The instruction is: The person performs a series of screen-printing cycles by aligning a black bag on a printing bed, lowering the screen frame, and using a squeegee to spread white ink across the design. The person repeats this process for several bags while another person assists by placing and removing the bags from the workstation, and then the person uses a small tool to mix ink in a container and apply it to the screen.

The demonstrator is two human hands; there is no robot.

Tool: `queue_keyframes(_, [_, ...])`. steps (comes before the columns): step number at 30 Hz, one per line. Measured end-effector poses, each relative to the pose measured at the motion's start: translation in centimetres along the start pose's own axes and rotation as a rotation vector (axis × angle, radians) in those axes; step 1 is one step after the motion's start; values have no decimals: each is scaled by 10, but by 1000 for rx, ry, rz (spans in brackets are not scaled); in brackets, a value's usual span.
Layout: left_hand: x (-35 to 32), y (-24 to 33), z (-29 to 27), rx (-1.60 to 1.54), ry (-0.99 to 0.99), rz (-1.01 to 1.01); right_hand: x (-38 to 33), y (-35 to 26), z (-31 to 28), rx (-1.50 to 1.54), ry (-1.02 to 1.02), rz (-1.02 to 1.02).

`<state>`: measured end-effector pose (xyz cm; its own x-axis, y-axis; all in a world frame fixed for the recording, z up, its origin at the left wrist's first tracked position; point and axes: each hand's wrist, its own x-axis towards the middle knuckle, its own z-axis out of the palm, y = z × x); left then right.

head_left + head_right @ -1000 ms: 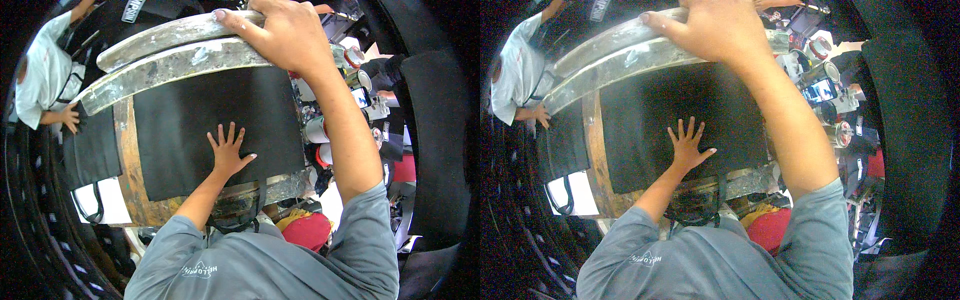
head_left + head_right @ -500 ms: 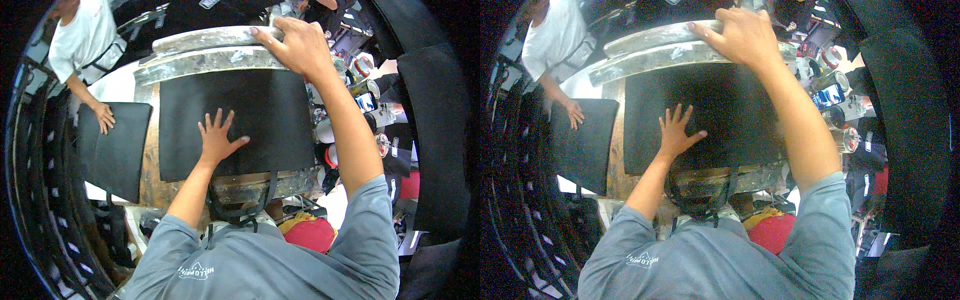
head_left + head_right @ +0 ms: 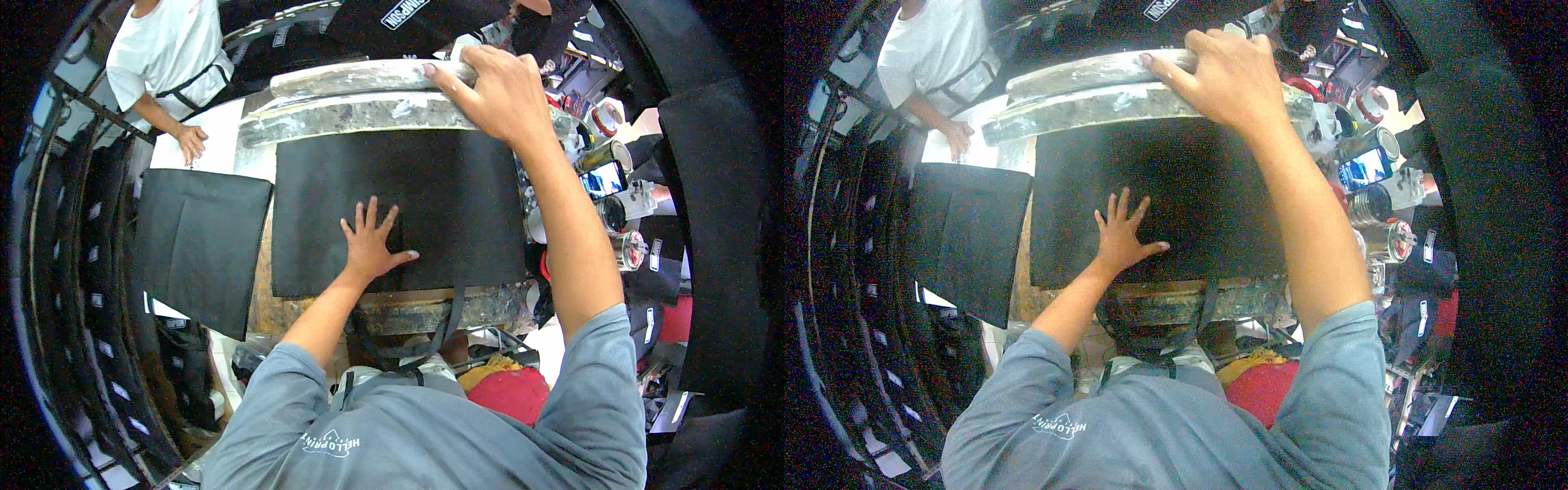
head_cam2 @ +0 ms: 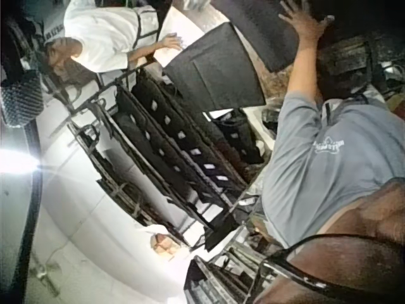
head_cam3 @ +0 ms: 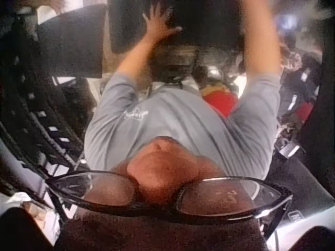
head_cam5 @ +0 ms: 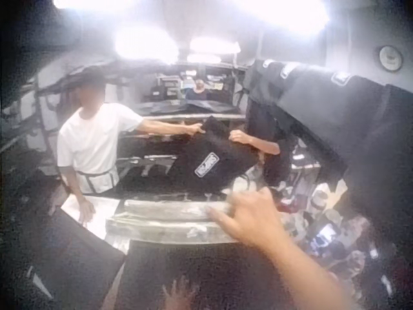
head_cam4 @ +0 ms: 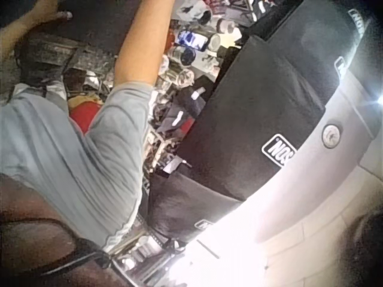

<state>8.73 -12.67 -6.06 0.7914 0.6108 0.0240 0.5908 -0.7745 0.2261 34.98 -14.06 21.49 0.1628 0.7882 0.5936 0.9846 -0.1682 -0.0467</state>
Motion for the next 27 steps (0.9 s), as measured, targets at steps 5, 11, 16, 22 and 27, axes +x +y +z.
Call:
queue_keyframes(5, [17,-31,-87,-1271,285,-168,4,8,1,-67,-125,-27])
queue_keyframes(11, [-49,-14,-135,-2043,332,-513,-73,13,54,56,-518,-20])
queue_keyframes(16, [-88,-44,-50,-1978,26,-780,-127,9,84,126,-668,35])
queue_keyframes(22, [-91,-50,-21,-2032,-1,-821,-204,-35,100,-54,-526,27])
queue_keyframes(27, [-88,-49,-21,-1983,-1,-870,-165,-10,164,-86,-395,43])
